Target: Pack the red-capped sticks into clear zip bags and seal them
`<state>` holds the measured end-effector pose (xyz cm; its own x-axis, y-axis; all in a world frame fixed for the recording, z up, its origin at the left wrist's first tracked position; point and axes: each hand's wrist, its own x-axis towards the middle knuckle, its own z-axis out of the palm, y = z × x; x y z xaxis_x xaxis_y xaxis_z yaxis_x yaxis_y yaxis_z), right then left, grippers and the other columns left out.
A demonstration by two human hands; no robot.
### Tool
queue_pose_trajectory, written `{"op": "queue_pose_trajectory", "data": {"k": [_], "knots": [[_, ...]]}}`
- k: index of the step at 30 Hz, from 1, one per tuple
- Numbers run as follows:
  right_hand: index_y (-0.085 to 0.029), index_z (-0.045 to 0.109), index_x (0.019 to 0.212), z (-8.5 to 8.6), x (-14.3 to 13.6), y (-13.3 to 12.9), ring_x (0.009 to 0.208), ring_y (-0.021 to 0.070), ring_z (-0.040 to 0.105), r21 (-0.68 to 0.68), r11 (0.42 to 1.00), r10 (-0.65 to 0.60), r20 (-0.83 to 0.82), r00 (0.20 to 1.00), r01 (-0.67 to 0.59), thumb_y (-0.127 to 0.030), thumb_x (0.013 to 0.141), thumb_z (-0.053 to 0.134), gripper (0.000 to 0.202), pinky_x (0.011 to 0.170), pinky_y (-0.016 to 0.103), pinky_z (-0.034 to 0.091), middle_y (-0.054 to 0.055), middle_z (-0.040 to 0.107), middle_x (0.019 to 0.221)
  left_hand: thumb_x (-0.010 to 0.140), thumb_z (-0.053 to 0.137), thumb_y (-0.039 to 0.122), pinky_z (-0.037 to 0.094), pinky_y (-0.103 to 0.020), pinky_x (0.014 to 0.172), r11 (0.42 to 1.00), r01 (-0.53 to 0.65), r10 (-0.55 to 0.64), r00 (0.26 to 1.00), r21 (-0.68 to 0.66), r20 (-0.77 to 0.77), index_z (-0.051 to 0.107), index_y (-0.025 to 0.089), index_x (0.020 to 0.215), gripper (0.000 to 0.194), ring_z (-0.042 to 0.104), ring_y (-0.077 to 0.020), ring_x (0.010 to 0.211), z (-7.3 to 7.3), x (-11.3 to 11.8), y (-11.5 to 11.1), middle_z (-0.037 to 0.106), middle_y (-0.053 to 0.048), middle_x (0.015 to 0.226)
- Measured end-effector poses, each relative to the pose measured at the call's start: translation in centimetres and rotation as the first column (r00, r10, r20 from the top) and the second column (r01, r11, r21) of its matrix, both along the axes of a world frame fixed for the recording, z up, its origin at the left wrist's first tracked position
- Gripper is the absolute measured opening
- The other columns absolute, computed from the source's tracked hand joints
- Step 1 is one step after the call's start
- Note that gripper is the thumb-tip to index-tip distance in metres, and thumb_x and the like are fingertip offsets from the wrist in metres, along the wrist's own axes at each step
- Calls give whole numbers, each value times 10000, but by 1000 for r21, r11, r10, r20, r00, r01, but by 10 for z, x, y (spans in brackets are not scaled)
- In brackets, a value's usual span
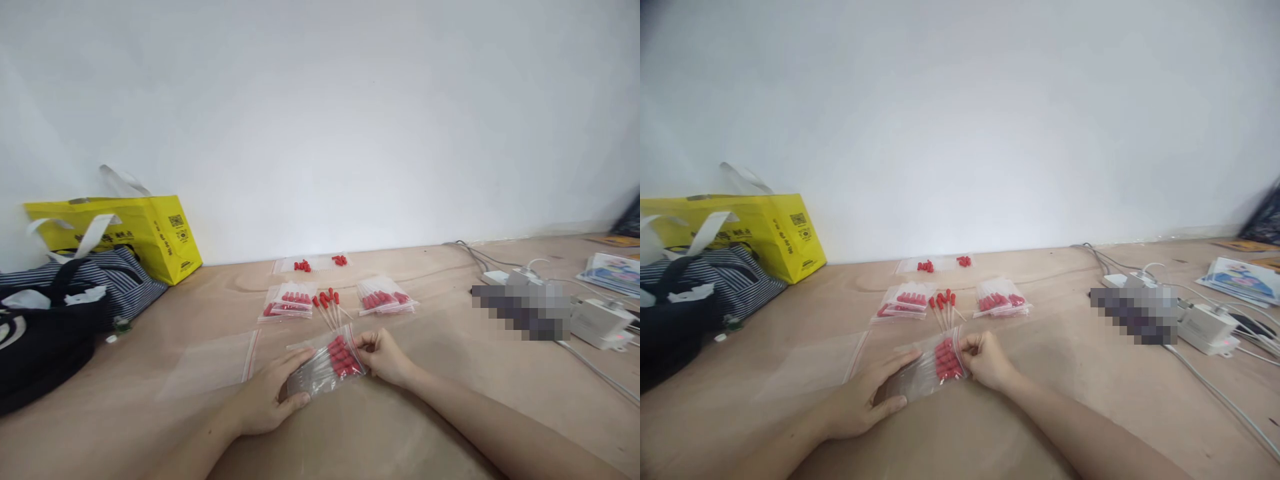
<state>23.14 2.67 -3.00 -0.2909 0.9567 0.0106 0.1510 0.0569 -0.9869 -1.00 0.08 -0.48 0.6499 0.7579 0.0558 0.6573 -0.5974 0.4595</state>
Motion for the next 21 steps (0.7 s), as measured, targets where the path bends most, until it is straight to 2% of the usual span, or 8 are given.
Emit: {"op": "queue_pose_trajectory", "data": {"k": [5, 7, 9, 11, 13, 16, 19, 21], "knots": [[-167, 637, 639, 1, 1, 2, 344, 51, 411, 1, 1000, -4, 61, 998, 4, -192, 624, 504, 136, 289, 145, 282, -32, 582, 503, 798, 492, 319, 277, -421, 982, 1000, 4, -4, 1000, -8, 10, 253, 272, 1304, 562, 317, -247, 1196, -1, -1, 1, 339, -23, 1333], [-165, 626, 658, 0, 5, 5, 325, 41, 379, -22, 1000, 8, 66, 998, -7, -214, 631, 503, 134, 285, 146, 272, -39, 560, 492, 785, 505, 305, 280, -425, 980, 1000, 10, -10, 1000, -18, 15, 269, 269, 1300, 567, 321, -248, 1193, 2, -1, 1, 344, -25, 1330], [-163, 611, 691, -1, 10, 7, 332, 41, 369, -5, 998, -58, 64, 996, 59, -243, 647, 501, 144, 297, 153, 278, -39, 551, 512, 778, 509, 283, 275, -431, 981, 999, 29, -29, 1000, -36, -7, 296, 268, 1290, 555, 315, -244, 1198, 9, 0, -1, 344, -24, 1331], [-162, 606, 740, -1, 15, 7, 399, 56, 416, 110, 983, -159, 102, 982, 147, -244, 654, 509, 154, 359, 175, 337, -18, 574, 597, 782, 489, 242, 272, -428, 983, 997, 61, -64, 997, -52, -43, 311, 275, 1283, 532, 305, -228, 1207, 16, -2, -2, 338, -15, 1334], [-165, 610, 820, 1, 18, 6, 492, 76, 464, 289, 943, -223, 179, 958, 165, -213, 651, 526, 195, 453, 206, 392, 12, 591, 721, 794, 451, 191, 268, -427, 985, 994, 98, -101, 991, -41, -88, 315, 293, 1279, 514, 288, -212, 1218, 21, -8, 0, 328, 4, 1339], [-197, 616, 916, 6, 19, 2, 609, 104, 510, 450, 893, -175, 322, 930, 12, -168, 661, 530, 270, 561, 235, 411, 33, 584, 829, 806, 401, 147, 232, -465, 990, 991, 87, -70, 985, 105, -157, 385, 314, 1238, 464, 262, -223, 1229, 22, -20, 10, 331, 21, 1337], [-251, 641, 878, 9, 15, -4, 718, 131, 539, 452, 876, -59, 447, 893, -168, -184, 686, 539, 228, 621, 241, 398, 12, 598, 804, 814, 373, 140, 174, -483, 1005, 930, -56, 100, 990, 363, -102, 491, 267, 1163, 390, 266, -242, 1224, 17, -27, 20, 382, -11, 1307], [-265, 648, 850, 11, 12, -8, 729, 133, 544, 440, 872, -37, 496, 867, -214, -223, 697, 548, 187, 620, 237, 382, -2, 605, 773, 825, 388, 186, 208, -453, 1003, 898, -115, 140, 990, 425, -29, 520, 240, 1132, 338, 312, -240, 1199, 13, -24, 20, 430, -34, 1269]]}}
